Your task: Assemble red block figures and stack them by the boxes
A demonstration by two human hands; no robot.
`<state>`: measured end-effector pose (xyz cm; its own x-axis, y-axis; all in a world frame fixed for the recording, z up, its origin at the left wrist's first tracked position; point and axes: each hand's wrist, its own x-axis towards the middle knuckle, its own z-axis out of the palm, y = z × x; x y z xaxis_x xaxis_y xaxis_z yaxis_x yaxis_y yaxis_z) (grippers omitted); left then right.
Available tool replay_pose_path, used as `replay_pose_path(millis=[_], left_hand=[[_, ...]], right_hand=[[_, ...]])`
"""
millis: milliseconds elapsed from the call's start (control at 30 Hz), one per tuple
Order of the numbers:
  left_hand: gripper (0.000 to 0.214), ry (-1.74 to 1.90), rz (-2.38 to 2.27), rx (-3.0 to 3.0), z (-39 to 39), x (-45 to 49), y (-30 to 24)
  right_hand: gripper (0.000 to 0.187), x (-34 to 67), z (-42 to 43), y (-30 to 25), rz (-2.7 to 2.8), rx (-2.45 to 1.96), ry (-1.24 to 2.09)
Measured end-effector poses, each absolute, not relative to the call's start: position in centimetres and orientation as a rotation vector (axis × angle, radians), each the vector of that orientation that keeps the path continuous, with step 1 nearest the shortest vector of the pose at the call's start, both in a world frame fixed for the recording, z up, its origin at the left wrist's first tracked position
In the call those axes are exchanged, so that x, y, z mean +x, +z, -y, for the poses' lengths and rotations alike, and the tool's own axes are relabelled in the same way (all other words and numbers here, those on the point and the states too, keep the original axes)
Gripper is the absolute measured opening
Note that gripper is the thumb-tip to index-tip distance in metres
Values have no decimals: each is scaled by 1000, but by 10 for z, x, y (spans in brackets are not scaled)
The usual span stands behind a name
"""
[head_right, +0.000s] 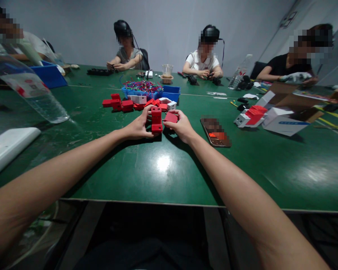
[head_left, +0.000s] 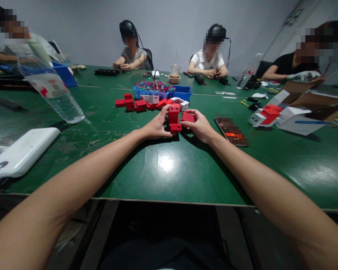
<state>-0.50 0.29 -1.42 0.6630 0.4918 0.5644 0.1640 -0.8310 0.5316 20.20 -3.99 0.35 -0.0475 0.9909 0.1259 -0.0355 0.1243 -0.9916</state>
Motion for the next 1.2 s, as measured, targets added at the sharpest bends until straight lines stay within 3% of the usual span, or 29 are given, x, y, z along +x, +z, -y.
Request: replay_pose_path(millis=[800,1200], left_hand=[[107,1017,-540,2448,-1,-4,-11],[107,1021,-527,2413,0,-4,-12]], right_hand=[[50,198,39,5,1245,-1048,1184],[59,198,38,2,1271,-1035,1184]])
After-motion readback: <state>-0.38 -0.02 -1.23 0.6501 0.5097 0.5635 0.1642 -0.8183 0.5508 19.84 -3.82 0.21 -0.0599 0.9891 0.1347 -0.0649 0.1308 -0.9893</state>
